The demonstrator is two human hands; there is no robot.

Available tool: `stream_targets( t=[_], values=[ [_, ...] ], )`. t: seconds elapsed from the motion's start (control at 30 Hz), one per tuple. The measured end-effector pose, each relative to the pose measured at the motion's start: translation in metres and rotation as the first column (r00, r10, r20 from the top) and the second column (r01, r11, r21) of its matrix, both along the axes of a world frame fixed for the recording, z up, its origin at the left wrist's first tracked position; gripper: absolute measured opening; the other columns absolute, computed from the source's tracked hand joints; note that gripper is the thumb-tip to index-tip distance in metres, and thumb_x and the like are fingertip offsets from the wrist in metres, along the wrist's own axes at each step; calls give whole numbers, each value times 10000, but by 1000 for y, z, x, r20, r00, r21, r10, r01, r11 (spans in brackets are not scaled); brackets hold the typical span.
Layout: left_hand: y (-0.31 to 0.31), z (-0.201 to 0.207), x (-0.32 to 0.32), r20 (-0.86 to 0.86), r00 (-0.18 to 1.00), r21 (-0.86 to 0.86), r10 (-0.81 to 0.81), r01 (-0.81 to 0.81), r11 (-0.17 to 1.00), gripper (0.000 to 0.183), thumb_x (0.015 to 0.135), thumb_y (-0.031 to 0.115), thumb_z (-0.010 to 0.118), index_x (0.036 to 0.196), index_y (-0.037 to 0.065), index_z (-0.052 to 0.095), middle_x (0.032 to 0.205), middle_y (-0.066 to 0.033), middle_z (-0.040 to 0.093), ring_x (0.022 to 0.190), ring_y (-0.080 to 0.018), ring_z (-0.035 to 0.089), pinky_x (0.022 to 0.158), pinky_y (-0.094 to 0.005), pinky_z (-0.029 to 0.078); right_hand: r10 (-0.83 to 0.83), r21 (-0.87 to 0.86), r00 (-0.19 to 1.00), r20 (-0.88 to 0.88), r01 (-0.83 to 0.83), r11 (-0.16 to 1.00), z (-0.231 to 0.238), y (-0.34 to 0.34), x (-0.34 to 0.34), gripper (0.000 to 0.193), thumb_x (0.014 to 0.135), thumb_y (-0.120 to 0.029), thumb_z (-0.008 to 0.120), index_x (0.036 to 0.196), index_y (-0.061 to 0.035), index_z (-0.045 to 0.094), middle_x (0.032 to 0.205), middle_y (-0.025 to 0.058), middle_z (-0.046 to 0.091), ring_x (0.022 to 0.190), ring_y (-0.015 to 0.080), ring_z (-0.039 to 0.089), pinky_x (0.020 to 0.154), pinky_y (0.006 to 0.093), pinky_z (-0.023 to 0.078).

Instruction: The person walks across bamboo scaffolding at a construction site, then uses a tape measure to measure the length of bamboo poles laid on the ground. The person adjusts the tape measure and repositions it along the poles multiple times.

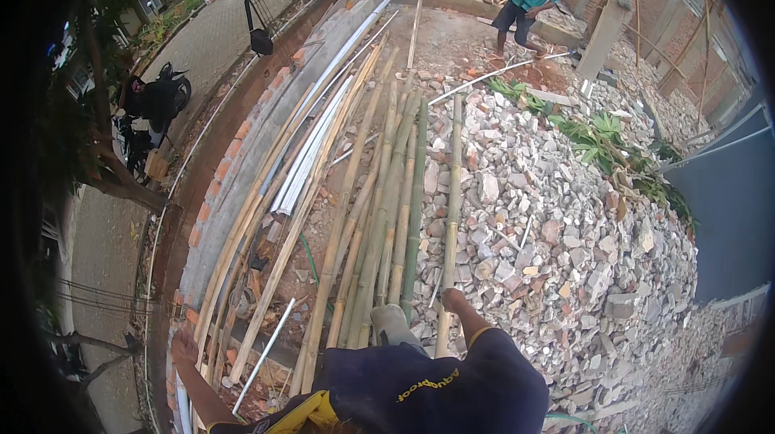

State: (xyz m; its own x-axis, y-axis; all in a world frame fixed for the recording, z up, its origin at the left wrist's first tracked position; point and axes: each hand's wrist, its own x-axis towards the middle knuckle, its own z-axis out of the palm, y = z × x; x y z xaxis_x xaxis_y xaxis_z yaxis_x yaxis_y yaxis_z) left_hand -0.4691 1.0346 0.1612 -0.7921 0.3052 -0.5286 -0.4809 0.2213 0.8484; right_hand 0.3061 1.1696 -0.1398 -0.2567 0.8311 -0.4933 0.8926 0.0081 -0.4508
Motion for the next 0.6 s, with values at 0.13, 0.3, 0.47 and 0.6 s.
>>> stream_targets(
  t=[0.13,0.3,0.47,0.6],
  values=[
    [36,126,-35,-271,958,-54,-97,85,995,416,872,232,515,1265,100,474,1155,-20,577,975,-128,557,701,-233,420,-391,262,885,-250,451,853,21,94,-18,247,797,-228,492,755,-29,631,637,173,613,613,365,613,614,406,509],
    [91,280,-27,-752,625,-175,-209,116,978,517,851,351,573,1283,86,472,1191,-42,566,1013,-153,545,837,-317,374,-393,244,803,-448,533,810,48,155,-49,223,830,-180,504,868,-8,640,665,129,632,565,221,635,566,344,512],
    [112,285,29,-828,423,-254,-368,301,919,582,834,401,602,1275,47,461,1139,-73,584,961,-155,561,793,-307,397,-272,240,872,-406,389,889,52,127,-48,229,832,-166,496,904,7,627,673,128,630,567,221,642,548,329,514],
    [99,236,55,-764,445,-289,-467,411,865,574,822,348,633,1258,16,464,1067,-70,614,873,-135,588,704,-257,423,-514,-75,795,-323,520,851,59,76,-22,281,844,-170,475,1011,16,602,798,146,653,600,236,656,503,326,515]
  ],
)
